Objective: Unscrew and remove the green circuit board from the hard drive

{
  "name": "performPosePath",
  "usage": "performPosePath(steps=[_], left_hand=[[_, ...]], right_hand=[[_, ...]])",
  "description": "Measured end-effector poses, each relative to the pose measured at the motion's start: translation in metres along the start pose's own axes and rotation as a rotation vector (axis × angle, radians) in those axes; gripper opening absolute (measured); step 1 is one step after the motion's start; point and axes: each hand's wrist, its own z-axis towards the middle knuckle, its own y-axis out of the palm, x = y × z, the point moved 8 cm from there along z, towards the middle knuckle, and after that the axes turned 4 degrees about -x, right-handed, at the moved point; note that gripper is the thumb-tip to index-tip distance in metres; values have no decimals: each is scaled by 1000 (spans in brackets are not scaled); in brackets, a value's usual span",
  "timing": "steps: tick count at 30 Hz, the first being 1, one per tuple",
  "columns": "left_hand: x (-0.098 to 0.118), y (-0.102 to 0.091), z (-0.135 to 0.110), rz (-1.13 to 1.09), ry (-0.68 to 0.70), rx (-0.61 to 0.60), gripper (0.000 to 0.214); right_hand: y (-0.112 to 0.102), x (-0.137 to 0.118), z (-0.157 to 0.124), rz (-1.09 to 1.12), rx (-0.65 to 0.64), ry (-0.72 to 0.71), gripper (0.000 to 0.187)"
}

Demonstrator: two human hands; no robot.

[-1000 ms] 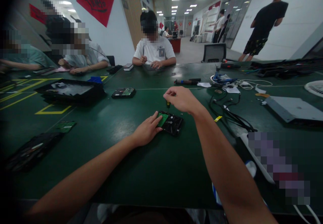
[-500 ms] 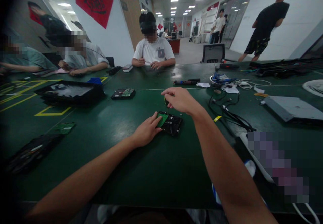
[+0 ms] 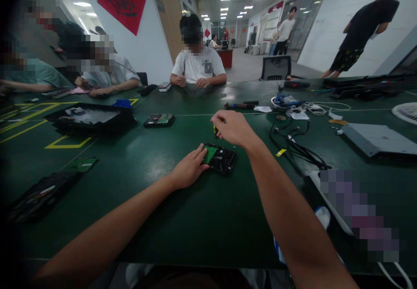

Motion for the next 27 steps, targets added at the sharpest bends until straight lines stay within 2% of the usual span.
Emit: performPosePath(steps=[4, 10, 16, 20, 23, 27], left_hand=[[-1, 1, 0, -8, 1, 14, 66], [-2, 2, 0, 0, -1, 1, 66], [-2, 2, 0, 0, 5, 4, 66], [1, -1, -1, -10, 11, -18, 76], [4, -6, -3, -35, 13, -40, 80], [4, -10, -5, -68, 8, -51, 73]], right_hand=[[1, 1, 1, -18, -14, 9, 27], [-10, -2, -1, -177, 74, -8, 20], [1, 2, 1, -54, -22, -28, 28], [4, 6, 2, 53, -65, 0, 30], [0, 3, 1, -14, -44, -13, 29], [-7, -2, -1, -141, 26, -18, 24]])
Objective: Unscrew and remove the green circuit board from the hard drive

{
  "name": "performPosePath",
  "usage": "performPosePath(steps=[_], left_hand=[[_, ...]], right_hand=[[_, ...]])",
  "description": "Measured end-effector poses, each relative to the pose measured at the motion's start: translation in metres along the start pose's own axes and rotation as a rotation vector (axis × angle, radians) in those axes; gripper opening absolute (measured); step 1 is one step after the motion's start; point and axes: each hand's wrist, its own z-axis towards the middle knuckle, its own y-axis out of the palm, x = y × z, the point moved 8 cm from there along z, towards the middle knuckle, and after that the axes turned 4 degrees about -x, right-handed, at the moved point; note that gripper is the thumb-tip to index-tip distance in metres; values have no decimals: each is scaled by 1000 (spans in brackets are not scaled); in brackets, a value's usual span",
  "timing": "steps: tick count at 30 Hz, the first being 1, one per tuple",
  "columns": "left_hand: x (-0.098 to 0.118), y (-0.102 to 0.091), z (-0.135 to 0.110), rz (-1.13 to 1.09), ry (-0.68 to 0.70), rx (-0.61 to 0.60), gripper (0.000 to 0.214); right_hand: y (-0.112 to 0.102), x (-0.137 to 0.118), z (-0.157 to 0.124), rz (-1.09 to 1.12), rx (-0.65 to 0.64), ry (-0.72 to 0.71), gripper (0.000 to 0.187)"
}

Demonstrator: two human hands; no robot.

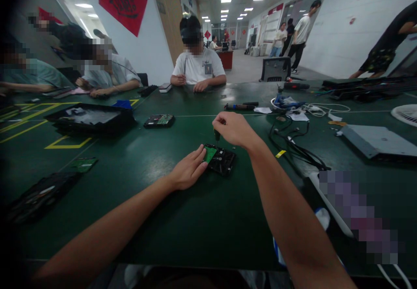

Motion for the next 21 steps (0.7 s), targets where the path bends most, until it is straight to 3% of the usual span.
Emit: performPosePath(steps=[5, 13, 21], left_hand=[[-3, 3, 2, 1, 3, 2, 67], [-5, 10, 4, 52, -14, 40, 64], [-3, 5, 3, 51, -3, 51, 75]], right_hand=[[1, 1, -1, 31, 1, 14, 22], [15, 7, 2, 298, -86, 8, 27], [6, 10, 3, 108, -13, -11, 18]])
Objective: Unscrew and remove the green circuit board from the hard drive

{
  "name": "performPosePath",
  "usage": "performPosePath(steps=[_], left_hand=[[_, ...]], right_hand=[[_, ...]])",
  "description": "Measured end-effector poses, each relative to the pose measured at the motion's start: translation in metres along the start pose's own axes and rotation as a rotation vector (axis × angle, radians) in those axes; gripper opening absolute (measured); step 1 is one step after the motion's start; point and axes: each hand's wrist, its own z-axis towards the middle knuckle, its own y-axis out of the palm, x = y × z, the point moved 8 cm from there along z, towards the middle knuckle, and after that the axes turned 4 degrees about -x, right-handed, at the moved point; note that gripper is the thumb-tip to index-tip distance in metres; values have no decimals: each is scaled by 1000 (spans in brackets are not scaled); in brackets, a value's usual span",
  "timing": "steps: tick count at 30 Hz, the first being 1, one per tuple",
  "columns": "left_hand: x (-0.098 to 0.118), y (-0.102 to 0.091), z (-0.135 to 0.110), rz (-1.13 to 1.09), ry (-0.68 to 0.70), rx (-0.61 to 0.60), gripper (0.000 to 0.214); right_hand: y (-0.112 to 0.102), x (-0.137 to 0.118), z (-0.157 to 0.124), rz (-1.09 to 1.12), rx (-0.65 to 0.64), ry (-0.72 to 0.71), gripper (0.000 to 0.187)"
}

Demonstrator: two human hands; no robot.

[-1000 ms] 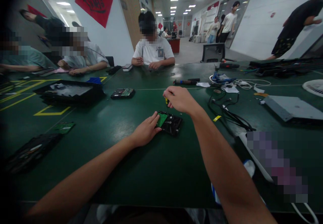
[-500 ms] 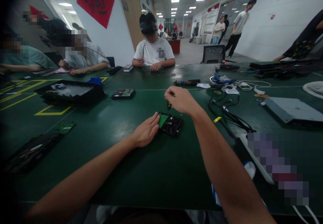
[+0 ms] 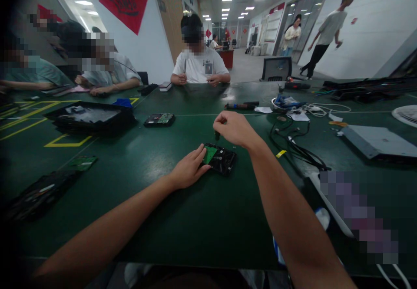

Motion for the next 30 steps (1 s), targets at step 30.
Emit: performPosePath(steps=[30], left_hand=[[-5, 11, 2, 43, 13, 9, 75]], right_hand=[[11, 6, 2, 224, -95, -46, 24]])
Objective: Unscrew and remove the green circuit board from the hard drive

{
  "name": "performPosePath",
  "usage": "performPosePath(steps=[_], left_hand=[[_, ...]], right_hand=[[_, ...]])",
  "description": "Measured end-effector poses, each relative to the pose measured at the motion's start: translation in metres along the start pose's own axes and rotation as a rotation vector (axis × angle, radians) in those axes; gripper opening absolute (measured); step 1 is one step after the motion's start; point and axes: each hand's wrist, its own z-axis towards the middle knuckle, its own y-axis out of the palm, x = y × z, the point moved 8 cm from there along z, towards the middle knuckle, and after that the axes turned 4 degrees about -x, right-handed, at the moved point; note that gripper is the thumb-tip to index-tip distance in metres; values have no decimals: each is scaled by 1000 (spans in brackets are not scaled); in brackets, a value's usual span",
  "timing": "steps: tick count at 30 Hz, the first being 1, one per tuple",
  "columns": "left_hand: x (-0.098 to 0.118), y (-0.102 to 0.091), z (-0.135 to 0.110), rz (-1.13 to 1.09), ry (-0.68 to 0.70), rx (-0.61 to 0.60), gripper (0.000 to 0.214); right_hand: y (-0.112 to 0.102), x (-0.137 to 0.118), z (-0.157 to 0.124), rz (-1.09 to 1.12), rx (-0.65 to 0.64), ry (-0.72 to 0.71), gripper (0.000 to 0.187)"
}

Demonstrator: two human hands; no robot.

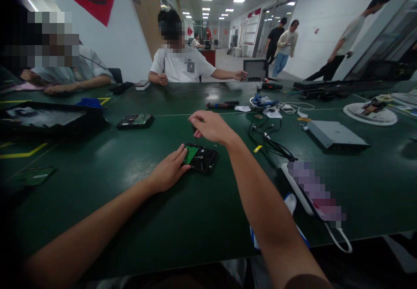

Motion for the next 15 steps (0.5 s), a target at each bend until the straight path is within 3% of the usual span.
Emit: performPosePath(steps=[8, 15], left_hand=[[0, 0, 0, 0, -4, -4, 75], [-1, 1, 1, 1, 0, 9, 74]], right_hand=[[-10, -6, -3, -173, 111, 13, 18], [-3, -4, 0, -78, 55, -2, 25]])
